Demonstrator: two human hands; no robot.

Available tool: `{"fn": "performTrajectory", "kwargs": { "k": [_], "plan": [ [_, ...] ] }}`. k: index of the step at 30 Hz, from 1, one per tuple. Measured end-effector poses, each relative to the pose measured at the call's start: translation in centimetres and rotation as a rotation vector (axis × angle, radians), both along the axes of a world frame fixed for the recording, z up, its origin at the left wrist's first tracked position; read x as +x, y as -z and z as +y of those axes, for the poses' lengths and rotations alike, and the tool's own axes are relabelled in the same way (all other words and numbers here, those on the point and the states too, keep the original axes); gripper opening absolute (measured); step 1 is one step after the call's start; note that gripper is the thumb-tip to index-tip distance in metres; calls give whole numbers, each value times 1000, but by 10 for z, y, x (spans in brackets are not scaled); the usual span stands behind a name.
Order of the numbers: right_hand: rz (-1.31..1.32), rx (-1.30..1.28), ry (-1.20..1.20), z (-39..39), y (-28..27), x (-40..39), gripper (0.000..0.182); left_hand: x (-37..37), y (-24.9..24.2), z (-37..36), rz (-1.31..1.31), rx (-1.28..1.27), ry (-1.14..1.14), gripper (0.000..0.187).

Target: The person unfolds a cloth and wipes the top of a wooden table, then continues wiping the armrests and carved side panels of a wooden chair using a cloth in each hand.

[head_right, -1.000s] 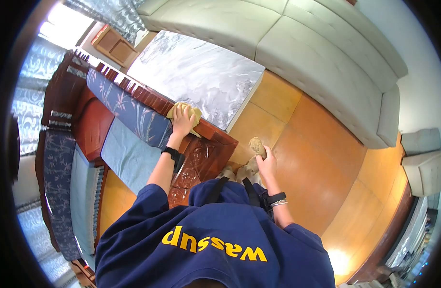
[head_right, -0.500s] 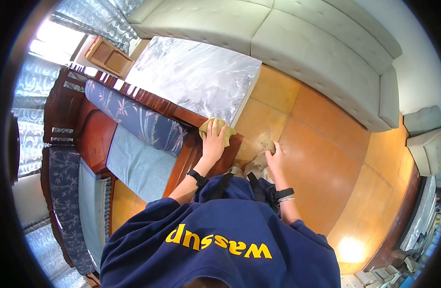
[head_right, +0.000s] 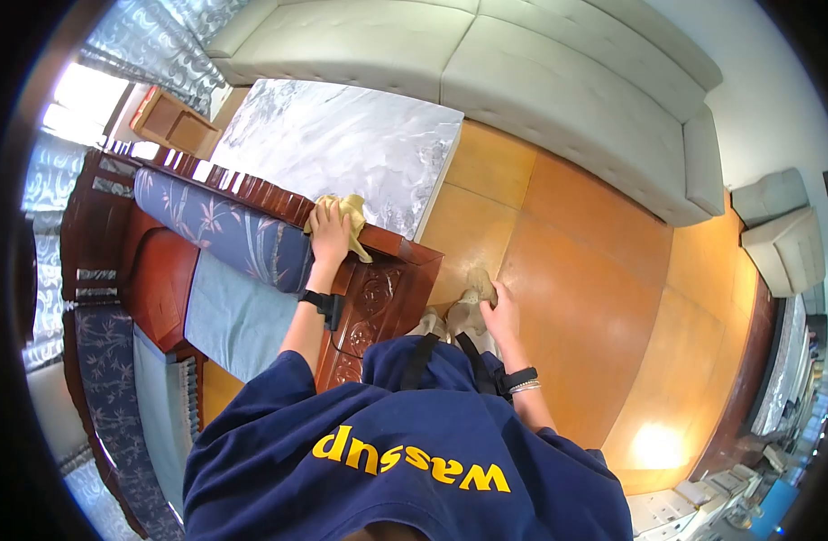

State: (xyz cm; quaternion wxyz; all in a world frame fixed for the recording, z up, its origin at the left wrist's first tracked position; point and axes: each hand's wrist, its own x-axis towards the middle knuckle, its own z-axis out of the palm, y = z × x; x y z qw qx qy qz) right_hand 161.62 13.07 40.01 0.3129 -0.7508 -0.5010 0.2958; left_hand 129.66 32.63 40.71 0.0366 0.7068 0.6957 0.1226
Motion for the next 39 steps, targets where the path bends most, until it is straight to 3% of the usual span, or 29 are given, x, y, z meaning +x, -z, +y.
{"fn": "performTrajectory", "kwargs": {
  "k": [3, 5, 10, 13, 14, 19, 22, 26, 30, 31, 32, 35, 39],
  "plan": [
    [-23, -19, 60, -19, 3, -2, 42, -3, 11, 0, -12, 32, 84, 44],
    [-32, -47, 104, -29, -3, -2, 42, 1, 18, -4, -9, 237, 56, 42],
    [-73, -100, 163, -37, -15, 6, 41, 5, 26, -1, 54, 278, 26, 44],
    [-138, -32, 154, -40, -10, 10, 40, 8, 12, -4, 18, 239, 57, 42],
    [-138, -34, 151, -39, -11, 11, 40, 7, 12, -2, 112, 277, 49, 44],
    [-64, -25, 115, -29, -10, 18, 40, 21, 1, -11, 155, 134, -26, 45],
    [11, -79, 147, -11, -5, 24, 40, 56, -2, -32, 230, 110, 40, 42],
    [56, -90, 59, 30, -6, 28, 41, 103, -16, -66, 34, 130, 120, 32],
    [80, 69, -67, 91, 23, 36, 40, 101, -45, -75, -581, 4, 89, 28],
    [89, 128, -75, 111, 29, 37, 40, 92, -60, -72, -572, 20, 45, 28],
    [147, 74, -65, 132, -8, 28, 40, 82, -76, -69, -490, 188, -58, 29],
    [198, 197, -207, 187, -16, 24, 40, 40, -129, -49, -329, 527, -275, 29],
    [259, 119, -463, 237, -22, -5, 37, -21, -167, 1, -148, 702, -376, 29]
  ]
}}
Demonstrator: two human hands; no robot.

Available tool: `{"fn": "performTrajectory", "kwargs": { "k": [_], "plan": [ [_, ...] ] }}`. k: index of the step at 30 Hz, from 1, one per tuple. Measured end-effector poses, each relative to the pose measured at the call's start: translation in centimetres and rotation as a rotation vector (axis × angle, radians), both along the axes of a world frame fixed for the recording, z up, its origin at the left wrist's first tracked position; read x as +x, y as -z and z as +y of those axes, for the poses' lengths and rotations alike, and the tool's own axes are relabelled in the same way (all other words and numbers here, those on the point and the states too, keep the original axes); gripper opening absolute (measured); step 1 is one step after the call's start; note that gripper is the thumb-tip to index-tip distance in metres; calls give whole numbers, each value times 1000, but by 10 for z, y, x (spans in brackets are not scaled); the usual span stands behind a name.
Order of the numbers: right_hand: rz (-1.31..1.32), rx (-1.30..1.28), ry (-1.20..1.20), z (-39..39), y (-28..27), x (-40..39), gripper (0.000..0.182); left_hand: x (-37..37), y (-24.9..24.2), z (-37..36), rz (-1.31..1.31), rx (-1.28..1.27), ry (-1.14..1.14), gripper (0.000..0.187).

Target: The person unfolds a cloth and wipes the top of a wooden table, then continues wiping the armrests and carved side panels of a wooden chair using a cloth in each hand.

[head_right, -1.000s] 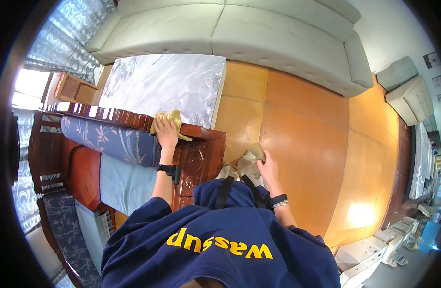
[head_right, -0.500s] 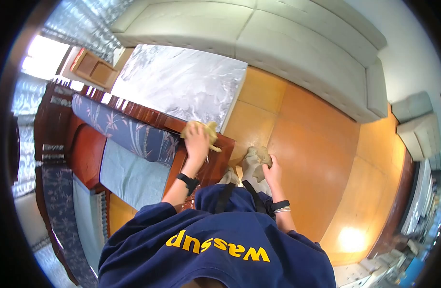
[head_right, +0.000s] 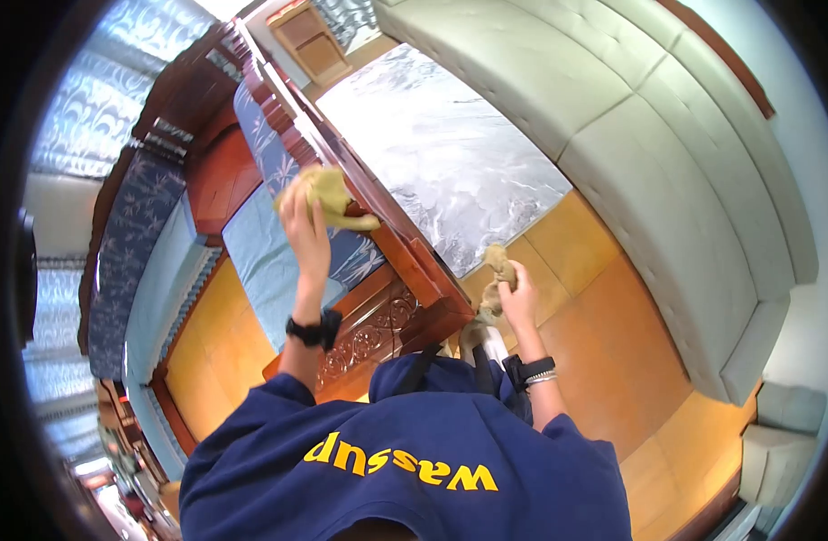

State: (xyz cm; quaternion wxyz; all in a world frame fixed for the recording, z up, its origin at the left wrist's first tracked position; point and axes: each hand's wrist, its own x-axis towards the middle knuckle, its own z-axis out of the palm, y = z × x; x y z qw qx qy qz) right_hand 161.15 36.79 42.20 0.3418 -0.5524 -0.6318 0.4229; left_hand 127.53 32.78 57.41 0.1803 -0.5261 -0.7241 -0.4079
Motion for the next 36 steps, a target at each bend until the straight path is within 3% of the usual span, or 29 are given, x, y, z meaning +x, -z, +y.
{"fn": "performTrajectory", "kwargs": {
  "k": [3, 6, 8, 11, 13, 16, 19, 20, 22, 25, 30, 34, 36],
  "plan": [
    [20, 157, -303, 6, -9, -35, 37, -50, 17, 37, -37, -51, -97, 33],
    [2, 246, -548, -8, -13, -68, 39, -89, 36, 67, -156, -234, 11, 46],
    [25, 267, -647, -23, -15, -91, 42, -107, 38, 80, 61, -440, -107, 59],
    [-59, 393, -765, -37, -3, -119, 46, -124, 31, 100, 40, -472, -174, 68],
    [-295, 626, -856, -37, 3, -131, 50, -123, 20, 109, 40, -499, -194, 69],
    [-297, 496, -932, -24, -5, -142, 53, -126, 24, 112, 36, -519, -259, 72],
    [-295, 509, -954, -16, 0, -154, 56, -91, 8, 98, -102, -612, -309, 72],
    [-328, 525, -946, -15, 1, -158, 56, -67, 3, 89, -86, -558, -317, 63],
    [-325, 547, -946, -17, 1, -159, 57, -38, 14, 65, 140, -512, -186, 49],
    [-325, 600, -940, -21, 4, -150, 58, 20, 14, 47, 352, -336, -345, 33],
    [-258, 586, -902, -22, 5, -134, 55, 43, 55, 24, 502, -539, -326, 44],
    [-130, 497, -833, -23, 8, -125, 50, 27, 58, 27, 424, -398, -264, 48],
    [-49, 435, -779, -22, 10, -121, 47, 22, 37, 37, 237, -188, -229, 43]
  ]
}}
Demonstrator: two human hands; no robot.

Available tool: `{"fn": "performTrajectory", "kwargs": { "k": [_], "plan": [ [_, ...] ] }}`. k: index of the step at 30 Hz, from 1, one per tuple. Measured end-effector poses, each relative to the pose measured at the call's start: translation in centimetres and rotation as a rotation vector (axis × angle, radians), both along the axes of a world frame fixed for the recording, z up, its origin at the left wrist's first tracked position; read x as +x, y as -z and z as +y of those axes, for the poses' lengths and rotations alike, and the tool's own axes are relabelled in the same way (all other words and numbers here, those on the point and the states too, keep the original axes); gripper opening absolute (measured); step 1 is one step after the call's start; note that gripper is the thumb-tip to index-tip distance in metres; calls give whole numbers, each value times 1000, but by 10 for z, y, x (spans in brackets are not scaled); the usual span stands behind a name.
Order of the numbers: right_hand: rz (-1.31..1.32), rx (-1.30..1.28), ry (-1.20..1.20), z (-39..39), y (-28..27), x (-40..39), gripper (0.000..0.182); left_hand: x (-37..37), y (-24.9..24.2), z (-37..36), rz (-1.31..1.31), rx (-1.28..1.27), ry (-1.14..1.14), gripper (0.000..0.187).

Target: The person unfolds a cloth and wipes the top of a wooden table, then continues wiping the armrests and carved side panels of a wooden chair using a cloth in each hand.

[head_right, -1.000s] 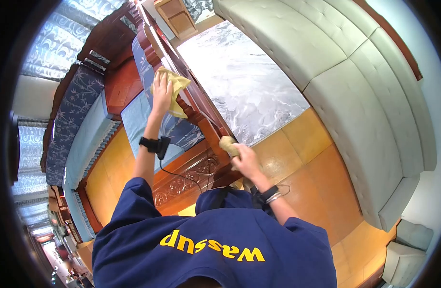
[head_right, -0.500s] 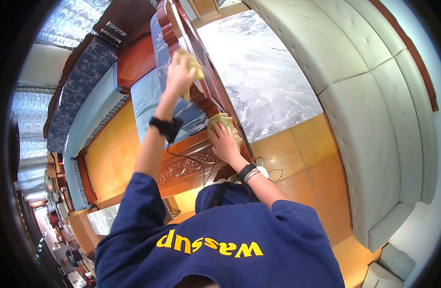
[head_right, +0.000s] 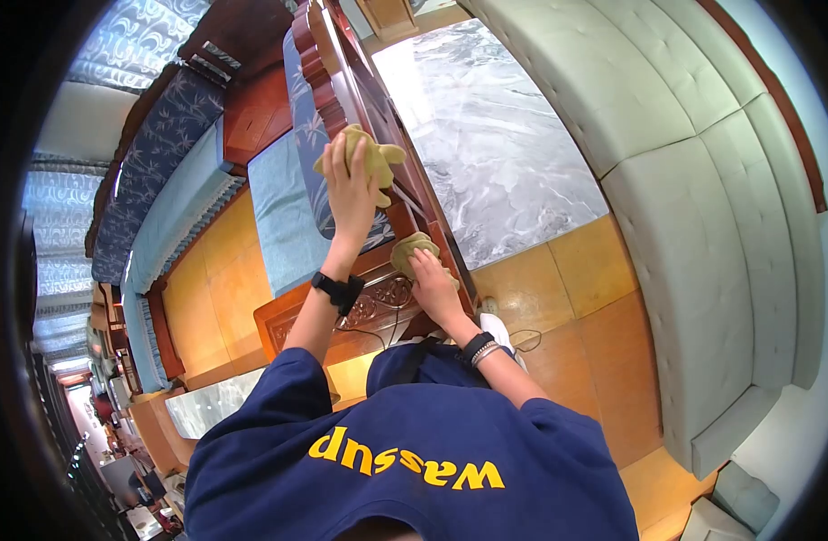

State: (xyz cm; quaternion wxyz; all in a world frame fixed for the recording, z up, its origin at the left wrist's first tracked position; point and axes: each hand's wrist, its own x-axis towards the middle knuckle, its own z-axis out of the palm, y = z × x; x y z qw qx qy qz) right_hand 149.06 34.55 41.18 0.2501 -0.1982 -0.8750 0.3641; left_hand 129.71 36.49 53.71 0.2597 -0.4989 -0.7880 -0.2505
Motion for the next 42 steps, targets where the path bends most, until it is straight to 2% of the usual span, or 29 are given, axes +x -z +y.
{"fn": "performTrajectory", "kwargs": {
  "k": [2, 4, 6, 7, 8, 9, 10, 12, 13, 16, 18, 22, 23, 24, 26, 27, 30, 33, 36, 38, 42],
  "plan": [
    [62, -87, 45, 4, 4, -1, 45, -14, -9, 14, 15, 45, 6, 46],
    [150, -424, 197, 14, 10, -7, 41, -39, -13, 28, -152, 63, -60, 51],
    [299, -627, 276, 31, 10, -25, 39, -111, -1, 43, -627, 75, 27, 54],
    [364, -775, 210, 43, -7, -34, 40, -126, -3, 51, -628, 73, 21, 54],
    [445, -784, 162, 54, -21, -47, 43, -137, -5, 57, -697, 206, -57, 53],
    [419, -738, 149, 63, -41, -58, 44, -143, -6, 61, -764, 344, -136, 51],
    [479, -644, 139, 70, -55, -74, 45, -138, -8, 62, -763, 351, -139, 51],
    [452, -648, 130, 79, -48, -106, 45, -118, -9, 62, -511, 170, -202, 52],
    [448, -653, 113, 79, -42, -113, 45, -112, -9, 59, -540, 141, -150, 53],
    [304, -583, 13, 79, -40, -133, 43, -105, -5, 57, -650, 261, -172, 52],
    [213, -554, 71, 82, -38, -134, 40, -97, -8, 57, -665, 273, -216, 52],
    [134, -659, -20, 111, -17, -154, 37, -84, -17, 57, -691, 283, -294, 47],
    [130, -650, -36, 116, -23, -158, 36, -84, -15, 58, -582, 292, -300, 42],
    [129, -649, -36, 121, -29, -160, 36, -86, -14, 58, -583, 293, -301, 42],
    [-56, -470, -64, 131, -41, -162, 37, -84, -13, 57, -586, 268, -308, 40],
    [29, -408, -29, 132, -35, -171, 38, -84, -14, 57, -598, 266, -316, 39],
    [49, -334, -17, 145, -36, -200, 39, -84, -19, 57, -653, 267, -291, 41],
    [12, -405, 12, 159, -46, -221, 37, -82, -21, 55, -674, 276, -269, 40],
    [14, -448, 25, 159, -40, -217, 35, -84, -17, 53, -665, 281, -235, 40],
    [77, -273, -5, 150, -33, -202, 36, -86, -17, 54, -649, 289, -204, 40],
    [107, -223, -47, 119, -30, -145, 41, -84, -17, 52, -704, 292, -211, 40]
  ]
}}
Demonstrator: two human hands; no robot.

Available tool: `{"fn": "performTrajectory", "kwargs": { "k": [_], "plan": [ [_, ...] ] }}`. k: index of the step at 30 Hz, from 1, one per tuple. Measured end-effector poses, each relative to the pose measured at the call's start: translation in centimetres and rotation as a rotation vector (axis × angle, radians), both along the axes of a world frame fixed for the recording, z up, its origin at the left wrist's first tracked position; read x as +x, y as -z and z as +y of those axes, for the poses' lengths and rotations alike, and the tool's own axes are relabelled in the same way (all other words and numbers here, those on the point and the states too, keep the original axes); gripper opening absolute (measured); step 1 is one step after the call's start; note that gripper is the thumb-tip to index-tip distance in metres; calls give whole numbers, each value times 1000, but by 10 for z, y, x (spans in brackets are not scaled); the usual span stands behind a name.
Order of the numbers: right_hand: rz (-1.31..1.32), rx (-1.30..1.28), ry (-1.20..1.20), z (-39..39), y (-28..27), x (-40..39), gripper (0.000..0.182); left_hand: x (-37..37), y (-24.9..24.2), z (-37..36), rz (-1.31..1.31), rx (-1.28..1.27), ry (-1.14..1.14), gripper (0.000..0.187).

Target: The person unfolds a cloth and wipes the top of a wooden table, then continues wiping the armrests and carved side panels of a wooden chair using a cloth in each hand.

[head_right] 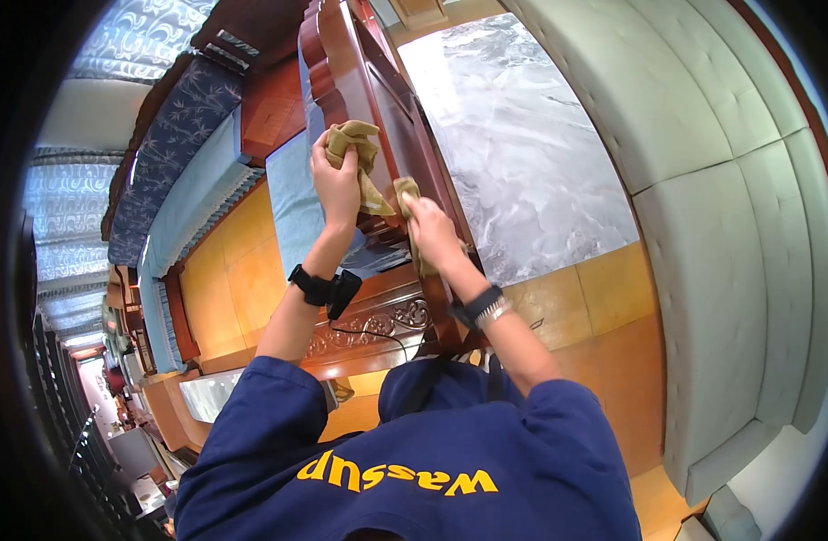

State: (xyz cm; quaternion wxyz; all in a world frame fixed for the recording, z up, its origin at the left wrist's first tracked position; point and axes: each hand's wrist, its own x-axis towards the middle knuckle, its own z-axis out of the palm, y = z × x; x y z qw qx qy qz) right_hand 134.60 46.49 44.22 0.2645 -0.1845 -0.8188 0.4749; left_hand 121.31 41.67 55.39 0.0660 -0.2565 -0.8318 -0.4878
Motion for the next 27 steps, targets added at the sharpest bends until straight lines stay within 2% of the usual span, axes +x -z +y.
{"fn": "performTrajectory", "kwargs": {
  "k": [3, 5, 7, 10, 14, 18, 20, 22, 24, 27],
  "plan": [
    [-39, -33, 17, -26, -2, 37, 50, -2, -1, 2, -4, 25, 13, 41],
    [-23, -72, 27, -24, -5, 35, 44, 0, -1, 0, -4, 17, 14, 41],
    [-32, -82, 29, -12, -5, 22, 41, 3, -3, 0, -15, 19, 15, 41],
    [-26, 75, 71, 3, 0, -8, 30, 2, -3, 1, -9, 17, 20, 41],
    [-114, 203, 156, 20, -6, -48, 26, 3, -6, 2, -25, 10, 1, 37],
    [-197, 194, 137, 41, -12, -82, 31, 2, -5, 2, -24, 24, 7, 38],
    [-278, 184, 53, 47, -14, -83, 31, 0, -5, 3, -6, 18, 11, 37],
    [-270, 140, 51, 35, -8, -66, 33, -1, -1, 0, 1, 1, 18, 37],
    [-144, 200, 105, 17, -3, -39, 28, -4, 1, 1, 21, 21, 43, 40],
    [-103, 176, 93, -12, -6, 19, 33, -3, 0, 0, 3, 30, 51, 38]
  ]
}}
